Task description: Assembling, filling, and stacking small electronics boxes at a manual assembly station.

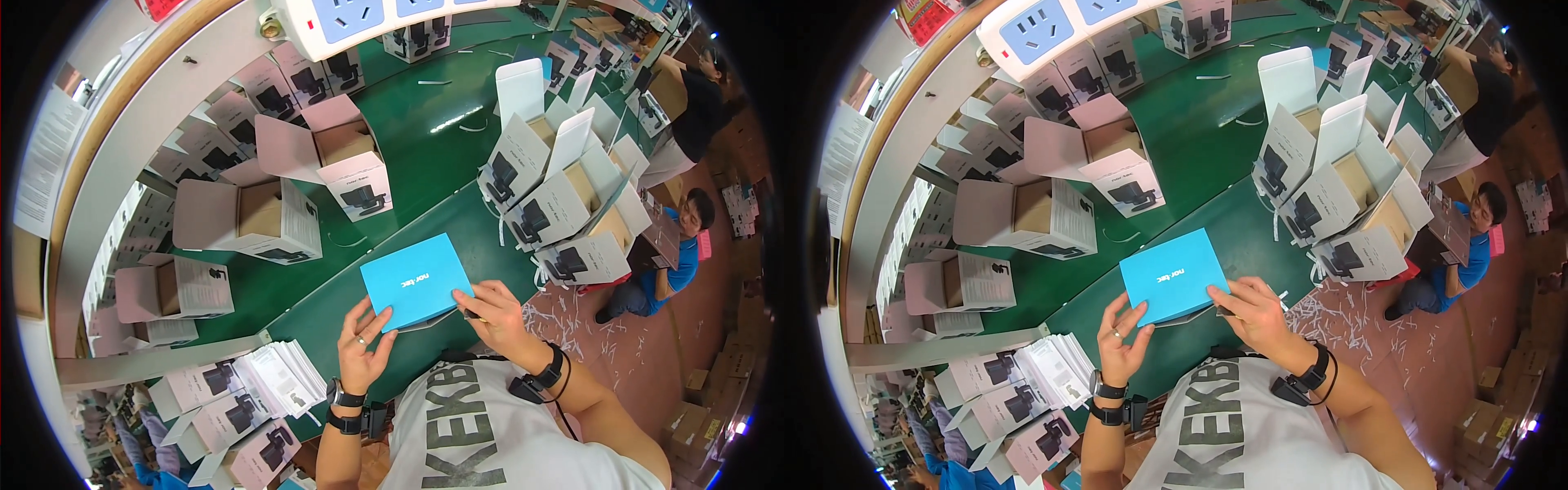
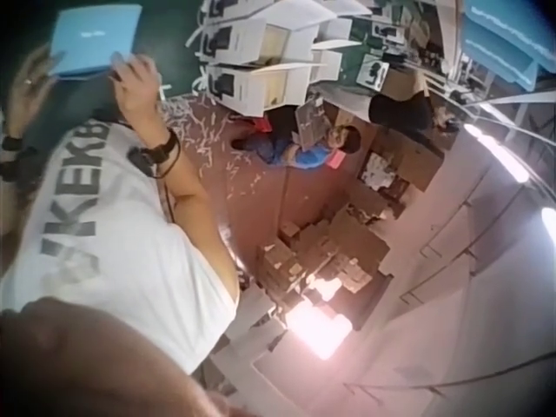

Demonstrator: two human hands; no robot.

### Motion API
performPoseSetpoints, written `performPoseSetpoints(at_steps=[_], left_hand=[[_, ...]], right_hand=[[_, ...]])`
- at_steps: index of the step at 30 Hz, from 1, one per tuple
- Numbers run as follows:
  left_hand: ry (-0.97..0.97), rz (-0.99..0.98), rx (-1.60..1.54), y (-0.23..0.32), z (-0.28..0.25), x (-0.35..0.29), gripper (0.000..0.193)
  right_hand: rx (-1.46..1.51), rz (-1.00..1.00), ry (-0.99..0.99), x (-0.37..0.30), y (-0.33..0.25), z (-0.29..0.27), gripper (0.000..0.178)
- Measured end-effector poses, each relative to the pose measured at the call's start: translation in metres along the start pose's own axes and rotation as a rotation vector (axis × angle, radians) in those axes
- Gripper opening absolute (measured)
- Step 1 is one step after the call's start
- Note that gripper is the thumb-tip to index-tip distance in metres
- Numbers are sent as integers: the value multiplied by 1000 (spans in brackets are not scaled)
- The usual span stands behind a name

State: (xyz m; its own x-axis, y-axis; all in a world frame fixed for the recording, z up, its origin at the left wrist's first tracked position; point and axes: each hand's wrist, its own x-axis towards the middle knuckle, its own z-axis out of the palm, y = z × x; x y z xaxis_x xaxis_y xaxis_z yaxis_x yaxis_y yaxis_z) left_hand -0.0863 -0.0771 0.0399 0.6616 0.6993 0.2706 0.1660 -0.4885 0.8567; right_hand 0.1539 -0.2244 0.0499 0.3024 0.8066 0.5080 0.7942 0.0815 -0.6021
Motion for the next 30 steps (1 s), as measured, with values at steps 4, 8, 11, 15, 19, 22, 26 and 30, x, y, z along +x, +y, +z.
performPoseSetpoints(at_steps=[4,8,11,15,19,22,26,30], left_hand=[[-17,-11,-18,-3,-4,1,43],[-19,-81,-95,-7,-8,-4,43],[-31,-72,-55,-2,-10,-2,42],[-23,-68,-67,-2,-14,-4,42],[-14,-65,-41,-4,-13,-7,44],[-40,27,22,-8,-16,-8,47],[-151,74,49,-12,-29,-8,50],[-180,269,377,20,-42,16,64]], right_hand=[[-29,21,-28,1,-4,-2,49],[180,7,-259,12,9,-23,48],[204,130,-299,18,13,-28,45],[275,172,-203,10,10,-17,40],[290,152,-125,3,7,-9,37],[268,124,-116,2,8,-8,39],[199,51,-168,-5,16,-12,47],[71,-7,-245,-7,15,-17,54]])
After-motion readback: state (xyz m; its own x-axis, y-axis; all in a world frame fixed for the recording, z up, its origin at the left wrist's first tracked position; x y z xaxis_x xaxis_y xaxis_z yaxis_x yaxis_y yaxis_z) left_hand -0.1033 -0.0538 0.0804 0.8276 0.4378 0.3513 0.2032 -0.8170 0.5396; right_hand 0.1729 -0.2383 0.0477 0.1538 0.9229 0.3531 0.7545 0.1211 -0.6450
